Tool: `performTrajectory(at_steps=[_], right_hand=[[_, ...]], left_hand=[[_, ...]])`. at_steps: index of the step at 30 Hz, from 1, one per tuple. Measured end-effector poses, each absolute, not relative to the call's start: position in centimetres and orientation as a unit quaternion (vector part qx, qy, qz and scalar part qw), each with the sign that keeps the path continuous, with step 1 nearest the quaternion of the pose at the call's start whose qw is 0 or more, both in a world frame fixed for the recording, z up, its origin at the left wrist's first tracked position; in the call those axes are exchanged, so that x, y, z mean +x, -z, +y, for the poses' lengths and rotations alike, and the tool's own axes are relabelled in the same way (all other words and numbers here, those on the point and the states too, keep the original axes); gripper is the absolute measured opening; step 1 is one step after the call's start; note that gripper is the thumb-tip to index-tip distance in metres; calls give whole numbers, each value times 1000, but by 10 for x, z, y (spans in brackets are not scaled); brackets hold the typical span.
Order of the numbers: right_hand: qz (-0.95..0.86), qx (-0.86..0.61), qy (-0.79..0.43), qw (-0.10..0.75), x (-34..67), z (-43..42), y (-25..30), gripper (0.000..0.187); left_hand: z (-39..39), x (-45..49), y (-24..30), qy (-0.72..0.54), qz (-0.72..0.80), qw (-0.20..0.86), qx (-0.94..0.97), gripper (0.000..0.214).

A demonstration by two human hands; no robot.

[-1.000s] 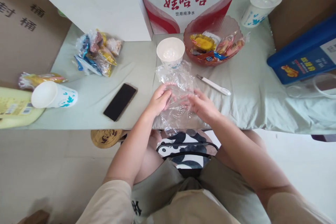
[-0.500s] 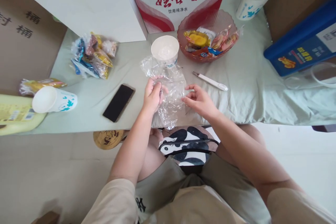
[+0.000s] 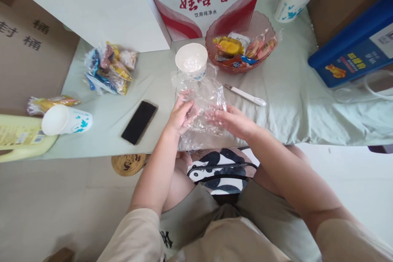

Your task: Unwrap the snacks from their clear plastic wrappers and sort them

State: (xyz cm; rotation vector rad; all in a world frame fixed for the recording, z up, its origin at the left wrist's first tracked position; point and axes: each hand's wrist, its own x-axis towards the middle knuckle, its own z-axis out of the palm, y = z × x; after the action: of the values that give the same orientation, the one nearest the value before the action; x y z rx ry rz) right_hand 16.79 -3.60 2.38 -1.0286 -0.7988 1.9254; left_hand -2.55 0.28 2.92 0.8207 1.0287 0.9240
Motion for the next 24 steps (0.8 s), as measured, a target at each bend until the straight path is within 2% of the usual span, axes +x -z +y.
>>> performTrajectory(at_steps=[3,6,11,15,21,24], right_hand=[[-331,-399,-779,353,165,-38,-27,26],[-303,-437,-756,382,163,-37,-27,19],[-258,-473,-735,411,163,-34,-28,34],[-283,-467,-726,419,165,-34,-27,44],[-342,-461,-663,480,162,-35,-19,34],[-352,-457,-638,511,161,-37,-19,16]], left_hand=[[7,-24,-27,-387,488,700,348,42],[11,-23,-24,-348,530,710,306,48],[6,-24,-26,-292,538,716,337,34],[1,-29,-27,-269,528,719,363,33],[4,-35,-23,-380,439,722,376,56],[4,-36,-24,-395,418,731,368,64]])
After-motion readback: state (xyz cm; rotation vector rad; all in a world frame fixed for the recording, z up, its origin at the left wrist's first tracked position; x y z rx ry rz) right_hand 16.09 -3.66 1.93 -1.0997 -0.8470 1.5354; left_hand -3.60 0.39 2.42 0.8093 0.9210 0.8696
